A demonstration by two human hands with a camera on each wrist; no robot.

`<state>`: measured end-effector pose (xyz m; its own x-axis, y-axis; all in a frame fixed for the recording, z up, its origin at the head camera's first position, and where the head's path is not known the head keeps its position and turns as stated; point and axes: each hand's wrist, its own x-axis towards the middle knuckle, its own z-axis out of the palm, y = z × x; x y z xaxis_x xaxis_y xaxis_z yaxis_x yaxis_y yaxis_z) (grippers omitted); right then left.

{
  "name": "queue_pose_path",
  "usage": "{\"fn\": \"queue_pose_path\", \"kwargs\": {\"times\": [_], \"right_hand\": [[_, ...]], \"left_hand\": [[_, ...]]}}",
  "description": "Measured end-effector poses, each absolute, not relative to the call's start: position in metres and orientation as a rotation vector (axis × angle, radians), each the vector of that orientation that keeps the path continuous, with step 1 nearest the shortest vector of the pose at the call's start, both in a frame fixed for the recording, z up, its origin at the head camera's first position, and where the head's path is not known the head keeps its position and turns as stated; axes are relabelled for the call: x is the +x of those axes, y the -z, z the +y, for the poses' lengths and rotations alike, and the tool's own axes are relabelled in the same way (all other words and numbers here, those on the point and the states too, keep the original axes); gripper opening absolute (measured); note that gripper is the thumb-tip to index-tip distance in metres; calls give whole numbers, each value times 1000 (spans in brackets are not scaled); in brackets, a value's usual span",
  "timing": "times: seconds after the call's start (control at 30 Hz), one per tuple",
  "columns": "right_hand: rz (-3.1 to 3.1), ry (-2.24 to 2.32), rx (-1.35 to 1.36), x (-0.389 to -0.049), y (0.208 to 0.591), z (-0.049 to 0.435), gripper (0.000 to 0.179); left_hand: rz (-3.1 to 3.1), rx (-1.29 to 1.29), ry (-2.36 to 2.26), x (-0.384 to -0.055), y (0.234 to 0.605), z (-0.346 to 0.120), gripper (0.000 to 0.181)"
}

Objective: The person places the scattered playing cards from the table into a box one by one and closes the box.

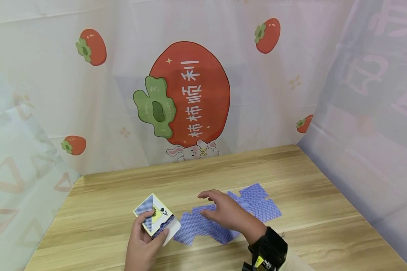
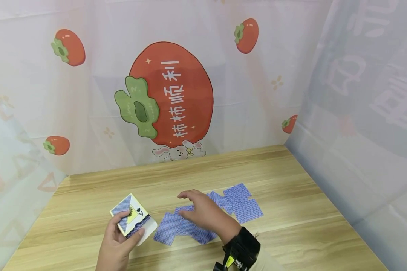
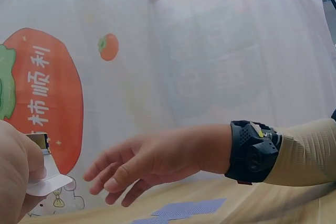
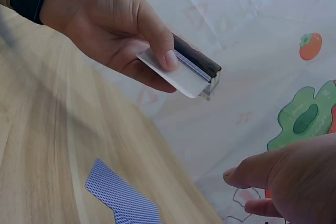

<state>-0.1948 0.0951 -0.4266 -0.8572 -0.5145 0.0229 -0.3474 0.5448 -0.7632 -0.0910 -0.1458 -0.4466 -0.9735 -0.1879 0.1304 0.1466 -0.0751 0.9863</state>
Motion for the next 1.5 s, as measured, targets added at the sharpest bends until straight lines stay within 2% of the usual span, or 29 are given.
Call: {"fn": "queue_pose_path", "kwargs": {"times": [0.27,1.1,1.5], "right_hand": [[2553,1175,-649,-199,429,102,56],[2700,836,-397,-211,445,113,68],[2764,813,-502,-211,464,107,75]], "left_hand": [[-1968,52,2154,-92,444,-149,69],[-1967,66,2119,-93,443,-154,69],[-1953,68,2105,-95,446,-155,71]]}}
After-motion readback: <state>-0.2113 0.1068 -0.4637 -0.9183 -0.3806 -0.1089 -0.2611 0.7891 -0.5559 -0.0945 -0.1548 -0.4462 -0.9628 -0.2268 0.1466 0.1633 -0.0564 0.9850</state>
